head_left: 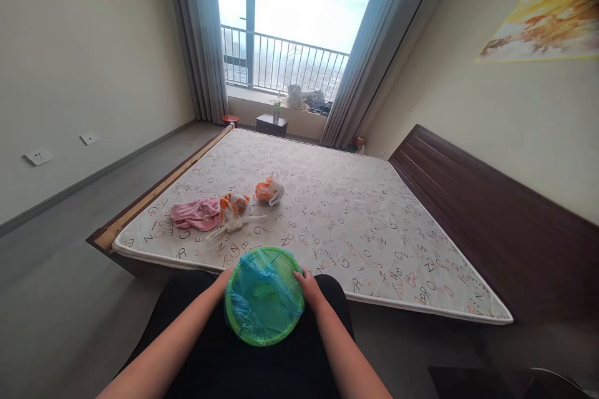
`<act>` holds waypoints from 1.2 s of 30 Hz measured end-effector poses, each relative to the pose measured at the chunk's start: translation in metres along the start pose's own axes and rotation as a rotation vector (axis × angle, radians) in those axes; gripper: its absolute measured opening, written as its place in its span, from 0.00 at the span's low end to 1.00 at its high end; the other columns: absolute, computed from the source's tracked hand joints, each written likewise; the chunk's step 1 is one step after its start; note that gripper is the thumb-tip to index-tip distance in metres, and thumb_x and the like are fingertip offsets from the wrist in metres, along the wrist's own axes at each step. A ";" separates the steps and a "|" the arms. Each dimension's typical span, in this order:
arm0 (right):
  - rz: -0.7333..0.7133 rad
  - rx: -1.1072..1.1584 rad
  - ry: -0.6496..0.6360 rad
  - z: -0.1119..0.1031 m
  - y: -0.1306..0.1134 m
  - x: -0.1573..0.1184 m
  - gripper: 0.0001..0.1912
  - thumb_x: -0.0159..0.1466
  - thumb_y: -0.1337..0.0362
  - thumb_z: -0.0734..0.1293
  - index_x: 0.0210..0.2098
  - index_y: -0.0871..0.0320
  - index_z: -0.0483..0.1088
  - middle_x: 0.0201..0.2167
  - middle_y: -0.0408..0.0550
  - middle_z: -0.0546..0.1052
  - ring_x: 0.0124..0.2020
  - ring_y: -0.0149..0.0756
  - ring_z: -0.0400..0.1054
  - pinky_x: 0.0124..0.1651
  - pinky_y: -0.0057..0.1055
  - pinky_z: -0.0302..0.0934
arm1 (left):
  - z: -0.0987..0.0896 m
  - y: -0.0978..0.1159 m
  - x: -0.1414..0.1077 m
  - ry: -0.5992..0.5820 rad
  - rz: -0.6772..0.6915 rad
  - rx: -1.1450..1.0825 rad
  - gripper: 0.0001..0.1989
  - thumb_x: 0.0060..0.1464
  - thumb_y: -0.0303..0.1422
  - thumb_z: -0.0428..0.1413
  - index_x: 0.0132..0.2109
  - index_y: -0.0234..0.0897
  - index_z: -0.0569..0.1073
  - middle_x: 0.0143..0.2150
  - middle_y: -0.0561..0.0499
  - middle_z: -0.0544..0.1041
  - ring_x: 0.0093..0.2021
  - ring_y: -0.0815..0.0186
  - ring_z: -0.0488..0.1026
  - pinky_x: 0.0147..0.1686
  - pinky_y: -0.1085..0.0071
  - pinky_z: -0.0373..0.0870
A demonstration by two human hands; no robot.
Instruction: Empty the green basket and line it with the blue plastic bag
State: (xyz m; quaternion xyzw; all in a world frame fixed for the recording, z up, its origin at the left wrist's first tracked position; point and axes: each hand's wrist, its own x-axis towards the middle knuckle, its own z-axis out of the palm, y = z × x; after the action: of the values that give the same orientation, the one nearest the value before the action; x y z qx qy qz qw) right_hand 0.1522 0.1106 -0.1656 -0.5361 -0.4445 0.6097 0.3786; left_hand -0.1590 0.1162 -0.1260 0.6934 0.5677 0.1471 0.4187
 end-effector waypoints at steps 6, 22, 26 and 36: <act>0.012 0.026 0.013 0.002 -0.003 -0.002 0.29 0.51 0.42 0.74 0.43 0.57 0.77 0.39 0.53 0.82 0.43 0.52 0.75 0.48 0.44 0.67 | 0.007 -0.020 0.007 -0.006 -0.062 -0.004 0.38 0.51 0.44 0.58 0.66 0.29 0.71 0.67 0.38 0.70 0.66 0.42 0.66 0.66 0.60 0.61; 0.006 0.041 0.001 -0.001 0.005 0.002 0.30 0.52 0.43 0.73 0.46 0.58 0.76 0.42 0.54 0.82 0.45 0.52 0.76 0.51 0.45 0.68 | 0.018 -0.049 0.019 -0.019 -0.101 -0.053 0.34 0.50 0.44 0.59 0.62 0.35 0.74 0.63 0.43 0.75 0.66 0.45 0.67 0.65 0.60 0.63; 0.020 0.062 0.003 -0.002 0.007 0.003 0.32 0.52 0.43 0.73 0.48 0.58 0.75 0.44 0.55 0.82 0.47 0.52 0.76 0.52 0.45 0.68 | 0.017 -0.046 0.019 -0.018 -0.068 -0.086 0.34 0.50 0.47 0.59 0.62 0.38 0.75 0.63 0.43 0.75 0.67 0.46 0.66 0.66 0.58 0.62; 0.037 0.017 0.047 -0.002 0.006 0.001 0.33 0.50 0.40 0.74 0.47 0.57 0.78 0.42 0.54 0.82 0.48 0.54 0.75 0.53 0.47 0.68 | 0.009 -0.024 0.007 -0.017 -0.043 -0.150 0.32 0.49 0.46 0.60 0.59 0.37 0.78 0.61 0.44 0.77 0.65 0.44 0.69 0.66 0.55 0.64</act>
State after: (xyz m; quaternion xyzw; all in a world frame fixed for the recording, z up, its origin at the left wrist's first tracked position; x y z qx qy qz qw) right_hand 0.1537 0.1102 -0.1718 -0.5549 -0.4204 0.6077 0.3821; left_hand -0.1669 0.1187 -0.1511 0.6487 0.5664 0.1745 0.4774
